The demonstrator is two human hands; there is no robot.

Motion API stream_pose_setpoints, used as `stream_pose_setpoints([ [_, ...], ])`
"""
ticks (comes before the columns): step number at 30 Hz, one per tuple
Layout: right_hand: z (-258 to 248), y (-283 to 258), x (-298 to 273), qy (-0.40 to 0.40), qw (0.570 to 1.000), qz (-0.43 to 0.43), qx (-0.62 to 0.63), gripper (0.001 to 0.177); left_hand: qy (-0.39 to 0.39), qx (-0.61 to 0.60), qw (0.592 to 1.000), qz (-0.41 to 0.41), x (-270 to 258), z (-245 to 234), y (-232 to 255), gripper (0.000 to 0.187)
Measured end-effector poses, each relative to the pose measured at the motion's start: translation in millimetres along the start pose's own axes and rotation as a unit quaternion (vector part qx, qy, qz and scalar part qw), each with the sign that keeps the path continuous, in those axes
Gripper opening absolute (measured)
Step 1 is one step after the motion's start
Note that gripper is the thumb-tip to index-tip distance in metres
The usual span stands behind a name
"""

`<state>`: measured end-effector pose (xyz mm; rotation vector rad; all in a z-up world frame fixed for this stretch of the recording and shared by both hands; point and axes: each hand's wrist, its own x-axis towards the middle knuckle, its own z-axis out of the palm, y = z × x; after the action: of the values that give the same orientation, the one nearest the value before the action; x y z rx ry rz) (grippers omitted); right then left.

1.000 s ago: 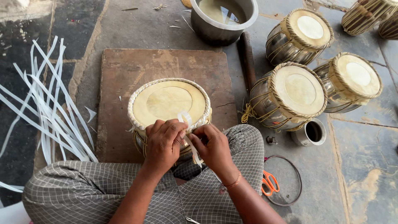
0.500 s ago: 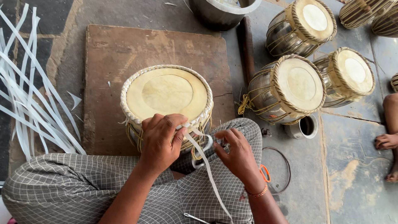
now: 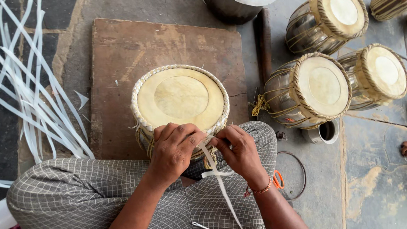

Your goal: The person uses a chisel-like tool to thread a white plastic strip through the rim of a drum. They repeatedly push the tool through the drum's edge and pull the strip through to secure the drumhead. Finally, they use scissors to trim the excess strip.

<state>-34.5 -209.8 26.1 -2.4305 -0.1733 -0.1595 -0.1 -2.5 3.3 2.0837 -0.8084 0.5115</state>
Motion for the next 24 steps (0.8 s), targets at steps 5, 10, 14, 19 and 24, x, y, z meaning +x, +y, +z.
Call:
stream_pose_setpoints([
  [5, 16, 3, -6, 0.002, 0.996, 0.032, 0.086, 0.018, -0.001, 0.019, 1.0, 0.007, 0, 5, 0, 0.03],
  [10, 4, -4, -5, 0.017, 0.997, 0.017, 0.068, 0.019, 0.011, -0.001, 1.0, 0.016, 7, 7, -2, 0.025],
  [14, 6, -15, -25, 0.08, 0.997, 0.003, -0.01, 0.027, 0.025, -0.036, 0.999, -0.007, -6, 10, -5, 0.02],
  [19, 25, -8, -27, 0.008, 0.998, -0.008, -0.061, 0.014, 0.012, -0.023, 1.0, -0.001, -2, 7, -6, 0.014],
  [24, 32, -3, -45, -0.034, 0.999, 0.009, 0.003, 0.014, 0.022, -0.027, 0.999, -0.002, 6, 0, -21, 0.014],
])
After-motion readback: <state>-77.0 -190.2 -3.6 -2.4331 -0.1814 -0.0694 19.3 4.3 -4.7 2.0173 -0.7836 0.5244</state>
